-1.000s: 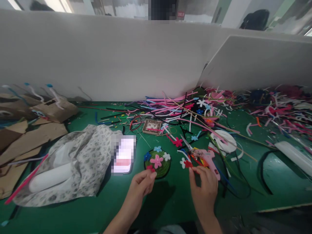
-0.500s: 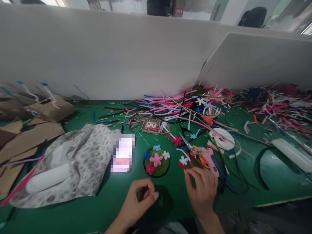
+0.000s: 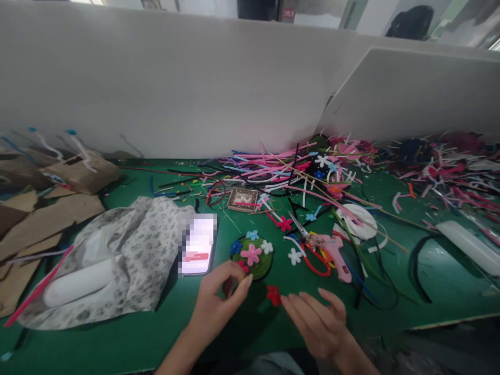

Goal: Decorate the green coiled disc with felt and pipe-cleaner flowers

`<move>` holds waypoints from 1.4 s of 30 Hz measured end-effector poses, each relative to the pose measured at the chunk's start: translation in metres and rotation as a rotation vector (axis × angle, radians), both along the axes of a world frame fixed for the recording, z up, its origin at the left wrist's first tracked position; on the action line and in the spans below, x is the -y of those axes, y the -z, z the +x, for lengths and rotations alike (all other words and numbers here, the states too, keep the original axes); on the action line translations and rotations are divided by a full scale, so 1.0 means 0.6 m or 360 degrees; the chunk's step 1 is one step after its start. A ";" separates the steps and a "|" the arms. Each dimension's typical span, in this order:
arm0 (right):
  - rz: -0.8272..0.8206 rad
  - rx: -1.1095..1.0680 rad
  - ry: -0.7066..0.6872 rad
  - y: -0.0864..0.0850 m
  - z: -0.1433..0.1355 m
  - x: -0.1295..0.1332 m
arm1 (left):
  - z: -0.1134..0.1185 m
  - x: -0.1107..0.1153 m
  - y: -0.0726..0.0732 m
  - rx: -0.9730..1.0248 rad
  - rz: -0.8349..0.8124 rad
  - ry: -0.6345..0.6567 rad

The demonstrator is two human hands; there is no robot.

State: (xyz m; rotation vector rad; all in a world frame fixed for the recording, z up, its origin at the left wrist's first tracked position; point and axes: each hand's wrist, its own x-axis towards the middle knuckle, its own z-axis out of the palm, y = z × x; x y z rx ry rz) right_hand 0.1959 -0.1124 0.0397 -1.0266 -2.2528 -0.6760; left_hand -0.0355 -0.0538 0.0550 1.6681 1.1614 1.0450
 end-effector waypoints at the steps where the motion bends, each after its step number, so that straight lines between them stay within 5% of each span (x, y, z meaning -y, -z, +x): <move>1: -0.0037 -0.0087 0.0062 -0.002 -0.006 0.005 | -0.002 0.001 -0.003 0.0009 0.0054 -0.0011; 5: -0.0046 -0.0402 0.0281 -0.010 -0.040 0.021 | -0.005 0.008 -0.021 -0.0049 0.0105 0.0183; 11: 0.0014 -0.0290 0.0173 -0.009 -0.027 0.013 | 0.010 0.006 -0.049 -0.0236 -0.0156 0.0554; 14: 0.0062 0.0016 -0.0056 -0.001 0.001 0.006 | 0.024 0.006 -0.051 -0.0259 -0.0328 0.0651; 16: 0.0082 0.0161 -0.0131 0.002 0.009 0.006 | 0.032 0.008 -0.048 -0.0205 -0.0410 0.0629; 20: -0.0048 -0.0080 0.0077 -0.006 0.003 0.010 | 0.029 0.003 -0.037 -0.0109 -0.0459 0.0533; 23: -0.0012 -0.0173 0.0003 -0.023 0.000 -0.002 | 0.011 -0.011 -0.032 0.0034 -0.0453 0.0149; 27: -0.0264 -0.1111 0.0192 -0.029 -0.018 -0.028 | -0.004 -0.023 -0.035 0.0230 -0.0376 -0.0210; 31: -0.0946 -0.2097 0.0348 -0.011 -0.061 -0.037 | 0.020 -0.011 -0.037 0.0032 -0.0293 0.0154; 39: -0.1319 -0.2541 0.0306 0.006 -0.093 -0.032 | 0.074 -0.004 -0.016 0.0021 -0.0301 0.0560; 42: -0.1177 -0.2676 0.0585 0.018 -0.063 -0.038 | 0.043 -0.015 -0.007 0.0078 -0.0263 0.0282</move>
